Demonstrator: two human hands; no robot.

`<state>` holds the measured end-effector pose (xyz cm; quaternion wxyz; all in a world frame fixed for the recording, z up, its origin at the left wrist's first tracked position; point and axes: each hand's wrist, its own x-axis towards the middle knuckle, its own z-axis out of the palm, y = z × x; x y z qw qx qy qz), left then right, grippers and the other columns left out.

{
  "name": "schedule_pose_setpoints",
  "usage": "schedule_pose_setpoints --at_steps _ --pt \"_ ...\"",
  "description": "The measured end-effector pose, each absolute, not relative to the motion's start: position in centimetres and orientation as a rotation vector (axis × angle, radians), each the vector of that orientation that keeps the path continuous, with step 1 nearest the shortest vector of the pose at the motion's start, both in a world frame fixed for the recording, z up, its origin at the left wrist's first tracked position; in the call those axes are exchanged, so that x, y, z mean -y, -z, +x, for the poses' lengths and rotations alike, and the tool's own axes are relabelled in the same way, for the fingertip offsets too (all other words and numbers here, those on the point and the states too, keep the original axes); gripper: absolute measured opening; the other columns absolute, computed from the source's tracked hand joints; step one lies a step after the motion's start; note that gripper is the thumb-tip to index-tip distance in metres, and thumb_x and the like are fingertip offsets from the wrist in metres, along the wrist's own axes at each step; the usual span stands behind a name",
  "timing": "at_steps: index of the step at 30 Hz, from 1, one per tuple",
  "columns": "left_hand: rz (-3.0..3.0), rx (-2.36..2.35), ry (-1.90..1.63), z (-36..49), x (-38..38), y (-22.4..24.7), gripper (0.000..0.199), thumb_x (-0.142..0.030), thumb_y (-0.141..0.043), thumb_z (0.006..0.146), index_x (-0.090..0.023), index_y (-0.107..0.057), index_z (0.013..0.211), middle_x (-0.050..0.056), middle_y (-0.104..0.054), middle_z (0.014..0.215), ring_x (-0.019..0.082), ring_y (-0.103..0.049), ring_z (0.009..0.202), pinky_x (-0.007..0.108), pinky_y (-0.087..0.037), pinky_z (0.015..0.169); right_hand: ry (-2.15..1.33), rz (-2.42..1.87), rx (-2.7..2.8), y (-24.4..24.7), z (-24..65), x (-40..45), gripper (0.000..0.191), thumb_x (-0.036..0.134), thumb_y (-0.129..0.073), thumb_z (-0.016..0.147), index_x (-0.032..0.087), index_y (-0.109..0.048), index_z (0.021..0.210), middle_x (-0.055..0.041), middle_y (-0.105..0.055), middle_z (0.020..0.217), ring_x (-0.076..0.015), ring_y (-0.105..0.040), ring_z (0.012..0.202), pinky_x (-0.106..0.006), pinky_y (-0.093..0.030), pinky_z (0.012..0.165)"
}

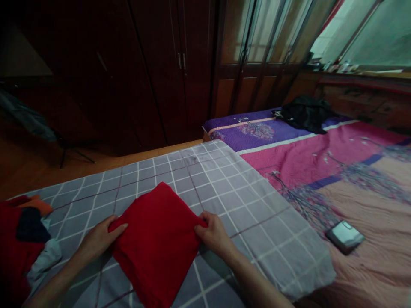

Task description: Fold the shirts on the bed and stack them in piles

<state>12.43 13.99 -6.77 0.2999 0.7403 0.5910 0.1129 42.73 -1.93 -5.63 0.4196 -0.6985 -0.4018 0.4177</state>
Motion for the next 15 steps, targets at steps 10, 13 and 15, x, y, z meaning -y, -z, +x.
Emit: schedule_pose_setpoints --at_steps 10,13,15 --pt "1.298 -1.014 -0.497 21.2 -14.2 4.0 0.034 -0.034 -0.07 0.067 -0.018 -0.051 0.09 -0.002 -0.064 0.072 0.016 -0.061 0.062 0.025 -0.046 0.056 -1.095 -1.527 0.74 0.2 47.4 4.1 0.024 0.03 -0.062 0.059 0.015 -0.06 0.078 0.0045 -0.055 0.055 -0.008 -0.045 0.046 -0.019 -0.033 0.042" --pt "1.366 -0.873 -0.604 26.4 -15.9 1.6 0.036 -0.031 -0.072 0.064 -0.017 -0.052 0.09 -0.002 -0.064 0.073 0.014 -0.06 0.062 0.023 -0.045 0.057 -0.96 -1.499 0.701 -1.3 50.6 4.9 0.027 0.03 -0.067 0.061 0.015 -0.062 0.083 0.004 -0.057 0.057 -0.0078 -0.046 0.045 -0.019 -0.036 0.043" --pt "1.429 -0.782 -0.672 29.9 -17.2 0.3 0.036 -0.032 -0.071 0.063 -0.016 -0.053 0.09 -0.001 -0.064 0.075 0.014 -0.059 0.063 0.024 -0.046 0.059 -0.862 -1.478 0.676 -1.3 53.1 5.5 0.03 0.032 -0.069 0.063 0.015 -0.062 0.087 0.0044 -0.056 0.055 -0.0081 -0.047 0.043 -0.02 -0.036 0.042"
